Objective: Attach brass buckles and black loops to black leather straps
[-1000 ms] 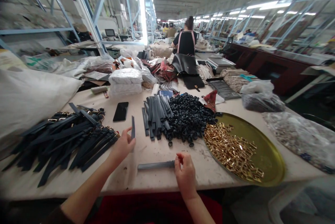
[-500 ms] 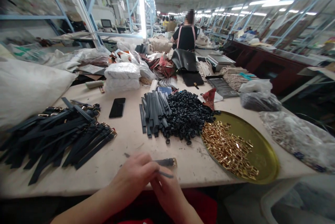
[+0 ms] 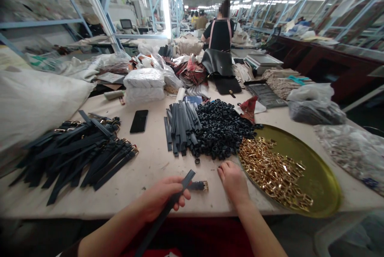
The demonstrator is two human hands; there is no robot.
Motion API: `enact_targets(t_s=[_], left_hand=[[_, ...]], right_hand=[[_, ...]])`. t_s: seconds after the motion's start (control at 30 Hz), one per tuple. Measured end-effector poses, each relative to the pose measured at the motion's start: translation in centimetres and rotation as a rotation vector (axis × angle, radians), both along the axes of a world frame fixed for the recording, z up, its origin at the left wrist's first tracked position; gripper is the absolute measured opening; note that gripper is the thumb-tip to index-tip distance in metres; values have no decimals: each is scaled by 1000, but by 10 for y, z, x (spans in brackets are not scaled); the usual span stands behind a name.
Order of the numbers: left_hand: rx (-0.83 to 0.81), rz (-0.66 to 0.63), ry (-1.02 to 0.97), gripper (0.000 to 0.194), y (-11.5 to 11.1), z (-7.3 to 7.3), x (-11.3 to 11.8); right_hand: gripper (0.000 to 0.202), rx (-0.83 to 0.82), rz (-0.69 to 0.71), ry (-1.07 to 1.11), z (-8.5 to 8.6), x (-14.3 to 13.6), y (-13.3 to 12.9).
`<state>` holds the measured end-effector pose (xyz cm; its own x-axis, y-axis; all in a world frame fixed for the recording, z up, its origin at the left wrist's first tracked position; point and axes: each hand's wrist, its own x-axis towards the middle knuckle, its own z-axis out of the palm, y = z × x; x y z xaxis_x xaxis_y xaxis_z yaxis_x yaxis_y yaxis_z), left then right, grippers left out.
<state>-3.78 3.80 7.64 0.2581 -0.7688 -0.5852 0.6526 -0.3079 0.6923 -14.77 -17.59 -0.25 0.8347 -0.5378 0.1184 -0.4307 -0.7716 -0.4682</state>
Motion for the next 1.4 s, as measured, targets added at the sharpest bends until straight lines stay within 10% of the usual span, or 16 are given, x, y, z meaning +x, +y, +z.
enact_targets(t_s=[0.2, 0.4, 0.63, 0.83, 1.1, 1.4], left_hand=[[56, -55, -35, 33, -6, 3, -4], [21, -242, -567, 21, -7, -4, -13], [48, -247, -894, 29, -9, -1, -18], [89, -273, -1031, 26, 0, 1, -23], [49, -429, -1111, 28, 5, -1, -21], [44, -477, -628, 47, 6, 13, -21]], right_hand=[[10, 206, -44, -32, 0, -3, 15], [22, 601, -16, -80, 20, -6, 40], [29, 1625, -217, -399, 39, -13, 82], [36, 1470, -279, -492, 37, -19, 88], [33, 1213, -36, -274, 39, -25, 98], [27, 1379, -38, -360, 40, -23, 104]])
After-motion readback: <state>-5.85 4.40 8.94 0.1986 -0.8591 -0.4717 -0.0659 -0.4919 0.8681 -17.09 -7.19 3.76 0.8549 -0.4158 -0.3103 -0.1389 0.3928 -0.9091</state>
